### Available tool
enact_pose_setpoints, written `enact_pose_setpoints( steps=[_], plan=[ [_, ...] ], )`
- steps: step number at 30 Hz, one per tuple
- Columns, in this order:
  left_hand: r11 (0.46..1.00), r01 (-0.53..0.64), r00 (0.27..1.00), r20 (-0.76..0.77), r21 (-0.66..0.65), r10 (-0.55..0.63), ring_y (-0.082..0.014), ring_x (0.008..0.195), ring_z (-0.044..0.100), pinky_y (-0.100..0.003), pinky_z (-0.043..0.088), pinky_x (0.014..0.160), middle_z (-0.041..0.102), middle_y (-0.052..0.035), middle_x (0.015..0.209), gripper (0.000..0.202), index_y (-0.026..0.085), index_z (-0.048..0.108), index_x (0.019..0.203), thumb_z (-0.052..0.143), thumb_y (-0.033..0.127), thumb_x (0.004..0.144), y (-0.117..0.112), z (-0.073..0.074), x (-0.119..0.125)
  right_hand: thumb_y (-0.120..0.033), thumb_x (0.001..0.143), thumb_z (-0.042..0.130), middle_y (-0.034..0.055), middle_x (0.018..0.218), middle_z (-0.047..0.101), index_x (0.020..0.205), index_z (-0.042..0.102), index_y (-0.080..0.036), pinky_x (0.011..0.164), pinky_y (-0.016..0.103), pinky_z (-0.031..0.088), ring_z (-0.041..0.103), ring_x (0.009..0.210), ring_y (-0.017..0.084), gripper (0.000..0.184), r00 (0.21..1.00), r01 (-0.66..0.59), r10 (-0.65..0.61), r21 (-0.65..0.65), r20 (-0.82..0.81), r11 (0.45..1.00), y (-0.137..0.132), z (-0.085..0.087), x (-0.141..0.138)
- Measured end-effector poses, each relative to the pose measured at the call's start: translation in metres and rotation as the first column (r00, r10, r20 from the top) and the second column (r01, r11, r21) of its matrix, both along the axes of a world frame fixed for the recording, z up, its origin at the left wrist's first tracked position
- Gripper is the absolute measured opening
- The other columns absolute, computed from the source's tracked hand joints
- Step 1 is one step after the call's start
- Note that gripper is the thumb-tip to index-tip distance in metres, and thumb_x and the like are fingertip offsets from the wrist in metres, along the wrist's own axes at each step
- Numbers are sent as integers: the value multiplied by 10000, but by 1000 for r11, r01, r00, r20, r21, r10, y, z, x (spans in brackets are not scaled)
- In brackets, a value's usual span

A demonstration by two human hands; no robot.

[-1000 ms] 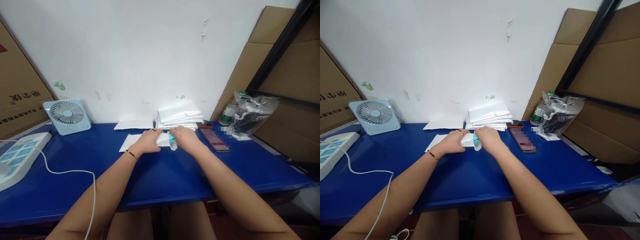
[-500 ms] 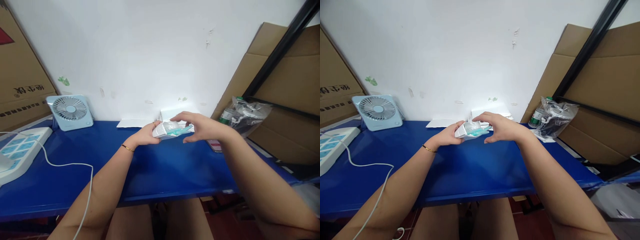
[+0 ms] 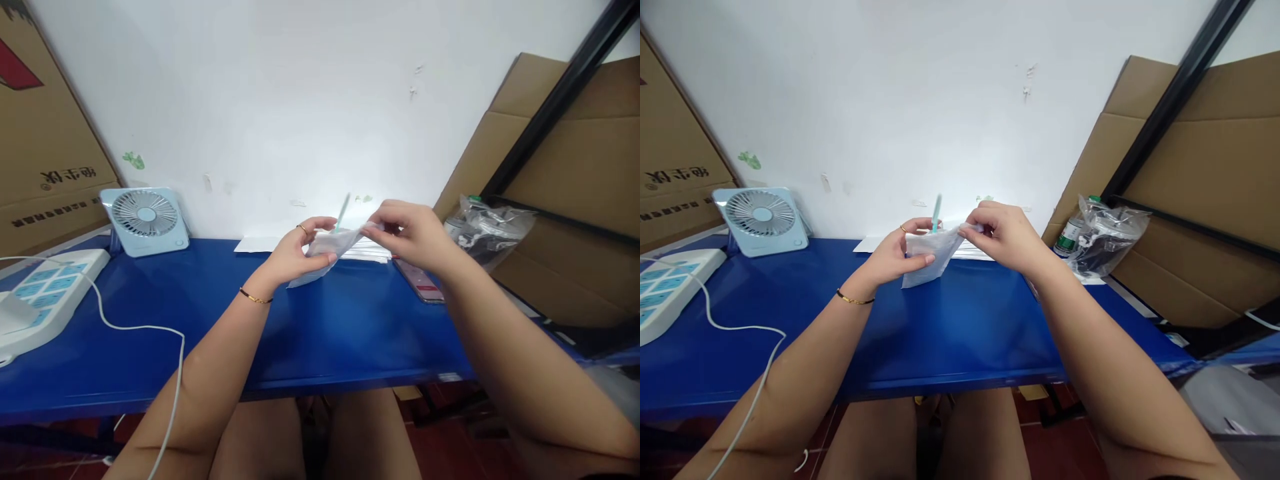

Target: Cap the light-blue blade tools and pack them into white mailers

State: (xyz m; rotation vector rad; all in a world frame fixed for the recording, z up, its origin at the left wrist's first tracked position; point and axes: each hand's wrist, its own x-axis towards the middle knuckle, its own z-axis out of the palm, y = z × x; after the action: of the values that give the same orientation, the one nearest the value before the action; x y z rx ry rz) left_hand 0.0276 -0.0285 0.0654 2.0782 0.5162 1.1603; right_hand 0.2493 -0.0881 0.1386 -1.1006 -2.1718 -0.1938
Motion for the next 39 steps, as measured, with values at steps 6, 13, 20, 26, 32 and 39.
enact_pose_setpoints(
  steps=[6,13,20,26,32,39],
  plan=[
    [972,-205,965,190,111,182,-140,867,577,-278,468,787,622,-43,935,186,171,599,930,639,279,784,-34,2,0,-294,806,612,49,788,599,744,645,-189,597,267,438,554,690,152,126,995,-66,70,52,-66,996,-33,-5,5],
    [955,-106,963,-210,277,168,-145,906,589,-325,417,843,652,-11,954,81,221,636,796,602,149,781,-102,-50,-40,-99,773,563,43,908,652,785,604,-194,795,298,483,600,910,162,104,922,-380,387,-217,-8,899,-93,-86,-1],
    [954,-171,812,-513,246,278,-168,980,561,-374,332,927,628,5,1052,227,268,631,926,602,159,729,-144,-102,-49,-25,733,492,62,937,634,838,584,-194,826,338,474,562,962,190,219,965,-256,260,-339,-34,905,-116,-173,-15],
    [930,-164,783,-530,328,325,-170,993,542,-342,346,850,621,6,1052,117,291,657,877,591,224,806,-146,-106,-47,-79,775,530,62,1023,585,1058,626,-267,813,364,468,537,976,203,353,976,-219,216,-239,-37,946,-120,-189,-18],
    [924,-160,796,-508,347,329,-167,988,545,-327,357,826,628,12,1047,116,292,662,868,612,215,798,-144,-111,-49,-111,763,594,62,1069,560,1119,620,-312,843,422,424,492,1063,249,410,972,-227,231,-100,33,969,-129,-196,-22],
    [918,-138,829,-464,372,312,-141,955,558,-309,351,803,635,19,1039,178,283,655,844,578,133,785,-145,-117,-53,-177,756,617,60,991,586,1013,616,-232,859,400,415,518,1007,233,263,978,-159,125,-205,-167,966,-129,-184,-38]
  ],
)
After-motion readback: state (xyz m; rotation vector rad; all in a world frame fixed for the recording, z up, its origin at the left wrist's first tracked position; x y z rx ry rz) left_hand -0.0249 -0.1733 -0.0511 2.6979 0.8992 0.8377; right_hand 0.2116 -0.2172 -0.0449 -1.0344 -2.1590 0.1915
